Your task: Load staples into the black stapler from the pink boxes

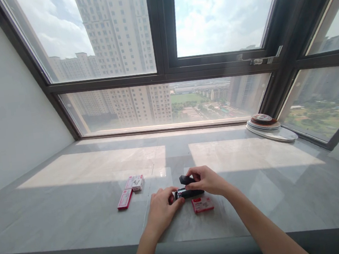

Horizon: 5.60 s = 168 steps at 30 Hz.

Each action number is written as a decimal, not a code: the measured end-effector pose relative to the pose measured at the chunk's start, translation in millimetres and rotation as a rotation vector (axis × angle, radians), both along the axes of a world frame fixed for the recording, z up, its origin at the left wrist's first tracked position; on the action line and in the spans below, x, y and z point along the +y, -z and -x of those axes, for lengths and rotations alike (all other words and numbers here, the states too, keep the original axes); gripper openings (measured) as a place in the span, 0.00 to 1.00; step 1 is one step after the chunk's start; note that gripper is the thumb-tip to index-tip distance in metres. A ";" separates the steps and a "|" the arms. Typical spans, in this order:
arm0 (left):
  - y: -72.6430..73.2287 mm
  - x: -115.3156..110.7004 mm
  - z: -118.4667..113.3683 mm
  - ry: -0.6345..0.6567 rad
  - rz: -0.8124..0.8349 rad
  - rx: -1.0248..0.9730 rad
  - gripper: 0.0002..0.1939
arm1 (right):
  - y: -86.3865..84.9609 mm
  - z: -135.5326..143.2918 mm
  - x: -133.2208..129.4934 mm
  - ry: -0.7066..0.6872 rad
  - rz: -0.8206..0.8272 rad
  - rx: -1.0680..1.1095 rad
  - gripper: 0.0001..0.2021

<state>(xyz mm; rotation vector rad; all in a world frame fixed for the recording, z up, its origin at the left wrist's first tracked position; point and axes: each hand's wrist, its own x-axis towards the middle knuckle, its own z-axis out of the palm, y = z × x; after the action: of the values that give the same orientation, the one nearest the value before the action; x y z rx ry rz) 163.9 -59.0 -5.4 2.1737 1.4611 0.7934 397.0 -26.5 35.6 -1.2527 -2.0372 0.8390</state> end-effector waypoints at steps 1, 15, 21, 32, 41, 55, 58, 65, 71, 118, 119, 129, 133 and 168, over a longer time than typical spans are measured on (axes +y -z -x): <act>0.9 0.4 -0.4 -0.001 0.000 0.008 0.13 | 0.7 4.4 -1.1 -0.006 -0.014 -0.063 0.16; -36.6 -26.1 -34.3 0.404 -0.051 -0.119 0.30 | 12.9 -65.2 -11.1 0.144 0.015 -0.108 0.17; -37.8 -8.4 -27.0 0.513 -0.029 0.045 0.32 | 39.7 -80.2 -30.7 0.260 0.237 0.191 0.29; -14.0 -12.8 -24.8 0.186 -0.070 0.062 0.45 | 59.1 -48.1 -70.1 0.334 0.328 0.534 0.32; -14.1 -17.2 -57.6 0.157 -0.059 -0.187 0.27 | 65.2 -49.3 -71.5 0.343 0.288 0.538 0.29; 1.1 -12.7 -8.5 0.270 0.026 0.098 0.33 | 68.1 -30.3 -61.2 0.277 0.311 0.505 0.31; 6.4 -10.1 -13.4 0.249 0.006 0.133 0.34 | 67.4 -13.4 -59.1 0.262 0.321 0.487 0.33; 3.3 -18.6 0.2 0.099 -0.111 0.000 0.33 | 69.1 2.8 -65.4 0.353 0.264 0.470 0.33; 6.4 -15.5 92.5 -0.782 -0.317 0.132 0.22 | 72.6 0.9 -66.2 0.351 0.265 0.496 0.31; -34.7 34.2 74.4 -0.170 -0.290 0.037 0.22 | 66.3 0.9 -73.6 0.378 0.301 0.495 0.35; -30.7 44.6 98.7 -0.265 -0.282 0.086 0.23 | 66.7 0.8 -73.7 0.380 0.301 0.493 0.35; 27.2 20.7 180.5 -0.287 -0.008 0.322 0.32 | 72.5 1.0 -72.2 0.399 0.305 0.471 0.37; 20.8 32.9 168.6 -0.308 -0.031 0.257 0.42 | 73.7 1.2 -71.8 0.397 0.306 0.471 0.36; -26.9 24.6 53.5 -0.475 -0.069 -0.078 0.25 | 52.6 -9.7 -97.6 0.452 0.199 0.340 0.41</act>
<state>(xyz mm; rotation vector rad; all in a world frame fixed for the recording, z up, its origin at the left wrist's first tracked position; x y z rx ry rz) 110.4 -34.4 21.4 1.8331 1.9639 1.0826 406.7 -124.1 -17.1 -1.4856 -1.3590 0.9687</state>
